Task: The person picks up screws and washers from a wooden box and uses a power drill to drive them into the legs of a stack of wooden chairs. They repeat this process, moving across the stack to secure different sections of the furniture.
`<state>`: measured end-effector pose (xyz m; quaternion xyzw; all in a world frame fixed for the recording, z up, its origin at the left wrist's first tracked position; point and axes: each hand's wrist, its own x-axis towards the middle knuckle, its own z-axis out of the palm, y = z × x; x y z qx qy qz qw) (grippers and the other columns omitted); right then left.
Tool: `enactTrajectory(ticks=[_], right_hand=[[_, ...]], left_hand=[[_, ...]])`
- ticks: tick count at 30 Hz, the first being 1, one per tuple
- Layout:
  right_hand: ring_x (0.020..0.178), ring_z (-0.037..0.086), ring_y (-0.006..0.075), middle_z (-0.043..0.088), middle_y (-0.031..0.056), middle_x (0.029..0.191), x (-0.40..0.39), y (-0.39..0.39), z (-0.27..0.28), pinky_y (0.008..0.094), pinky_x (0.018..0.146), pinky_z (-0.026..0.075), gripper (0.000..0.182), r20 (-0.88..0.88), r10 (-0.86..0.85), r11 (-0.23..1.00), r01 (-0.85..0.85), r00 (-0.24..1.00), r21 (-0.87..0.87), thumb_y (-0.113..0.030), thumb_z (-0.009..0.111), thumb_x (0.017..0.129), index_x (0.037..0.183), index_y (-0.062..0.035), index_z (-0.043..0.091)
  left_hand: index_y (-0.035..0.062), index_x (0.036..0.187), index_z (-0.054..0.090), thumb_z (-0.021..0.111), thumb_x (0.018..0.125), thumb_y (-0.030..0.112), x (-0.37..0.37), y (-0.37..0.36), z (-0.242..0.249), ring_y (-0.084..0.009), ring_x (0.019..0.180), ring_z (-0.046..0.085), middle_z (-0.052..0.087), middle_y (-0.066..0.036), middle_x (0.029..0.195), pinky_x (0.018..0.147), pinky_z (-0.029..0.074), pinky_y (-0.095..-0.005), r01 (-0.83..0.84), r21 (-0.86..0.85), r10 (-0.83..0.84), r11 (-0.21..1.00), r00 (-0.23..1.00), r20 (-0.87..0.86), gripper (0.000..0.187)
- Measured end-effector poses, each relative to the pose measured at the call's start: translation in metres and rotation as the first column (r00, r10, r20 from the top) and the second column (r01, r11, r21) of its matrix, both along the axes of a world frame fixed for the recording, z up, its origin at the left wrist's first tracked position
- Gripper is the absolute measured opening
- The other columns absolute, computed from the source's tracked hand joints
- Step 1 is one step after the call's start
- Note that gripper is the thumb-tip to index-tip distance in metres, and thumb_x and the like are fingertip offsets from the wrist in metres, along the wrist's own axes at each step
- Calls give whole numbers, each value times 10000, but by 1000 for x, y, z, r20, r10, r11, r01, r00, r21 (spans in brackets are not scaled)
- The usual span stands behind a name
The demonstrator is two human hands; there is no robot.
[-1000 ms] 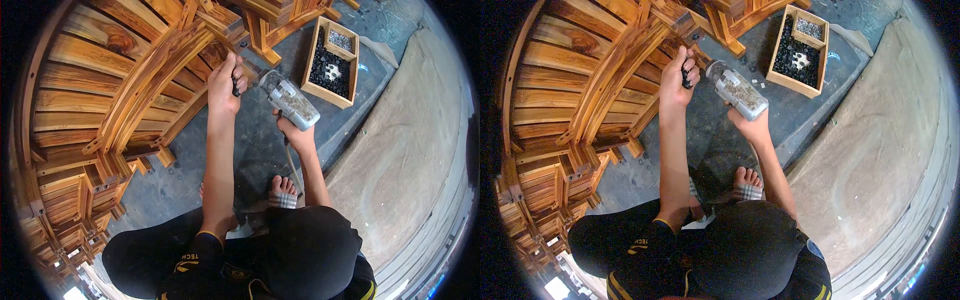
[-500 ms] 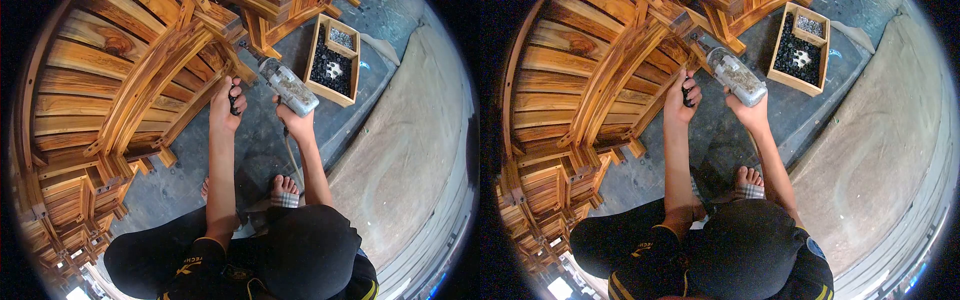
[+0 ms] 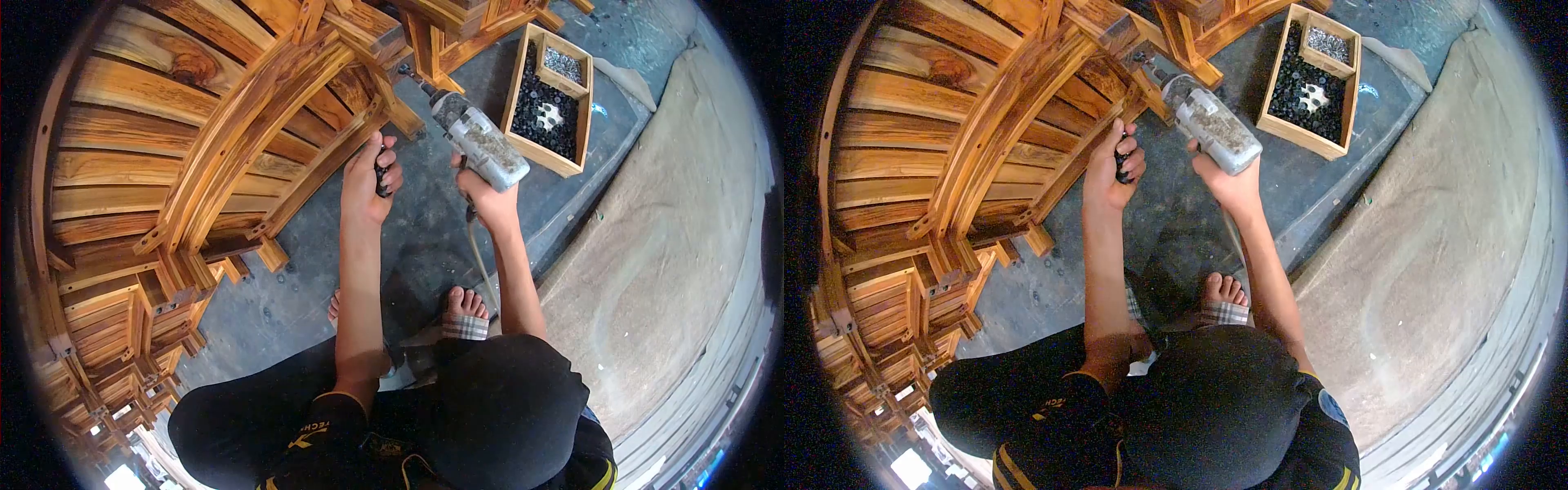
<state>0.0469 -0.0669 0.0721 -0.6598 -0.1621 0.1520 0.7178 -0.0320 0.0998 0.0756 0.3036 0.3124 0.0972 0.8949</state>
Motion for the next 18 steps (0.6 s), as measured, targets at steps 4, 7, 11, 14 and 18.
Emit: enactTrajectory(ticks=[4, 7, 11, 14, 18], right_hand=[[788, 605, 120, 669, 44, 860, 3, 0, -8, 259, 697, 466, 286, -26, 23, 998, -22, 999, 54, 31, 585, 640, 919, 13, 641], [798, 614, 138, 670, 48, 862, 1, 0, -5, 266, 707, 466, 267, -46, 0, 1000, 1, 999, 11, 17, 583, 645, 904, 1, 645], [808, 624, 163, 672, 54, 871, -3, -11, -1, 279, 730, 470, 251, 67, 24, 999, -20, 997, -49, 4, 582, 652, 890, -18, 655], [600, 492, 94, 571, 18, 783, -14, -15, -2, 228, 507, 374, 285, 41, 70, 997, -72, 997, 28, 64, 535, 633, 907, 0, 584], [677, 546, 107, 607, 19, 790, -24, -24, 9, 250, 590, 428, 250, 168, 70, 993, -54, 983, -101, 14, 586, 675, 921, -11, 619]], left_hand=[[96, 923, 516, 520, 939, 343, 1, 1, 3, -58, 432, 337, 380, 75, 572, 393, 257, -213, 5, 27, -5, 1000, 1000, 16, 247], [97, 920, 524, 525, 937, 345, 7, 0, 10, -59, 436, 339, 377, 75, 576, 398, 259, -213, -8, 64, 7, 998, 1000, 15, 248], [94, 911, 531, 525, 936, 347, 24, 0, 24, -59, 442, 343, 382, 78, 585, 406, 258, -214, -25, 96, 20, 995, 998, 54, 255], [89, 898, 533, 531, 935, 346, 41, -2, 43, -61, 450, 344, 391, 69, 594, 414, 254, -212, -65, 139, 54, 988, 995, 84, 260], [58, 868, 549, 582, 910, 335, 54, -1, 61, -67, 453, 348, 388, 50, 586, 408, 260, -209, -80, 265, 48, 961, 991, 126, 282]])
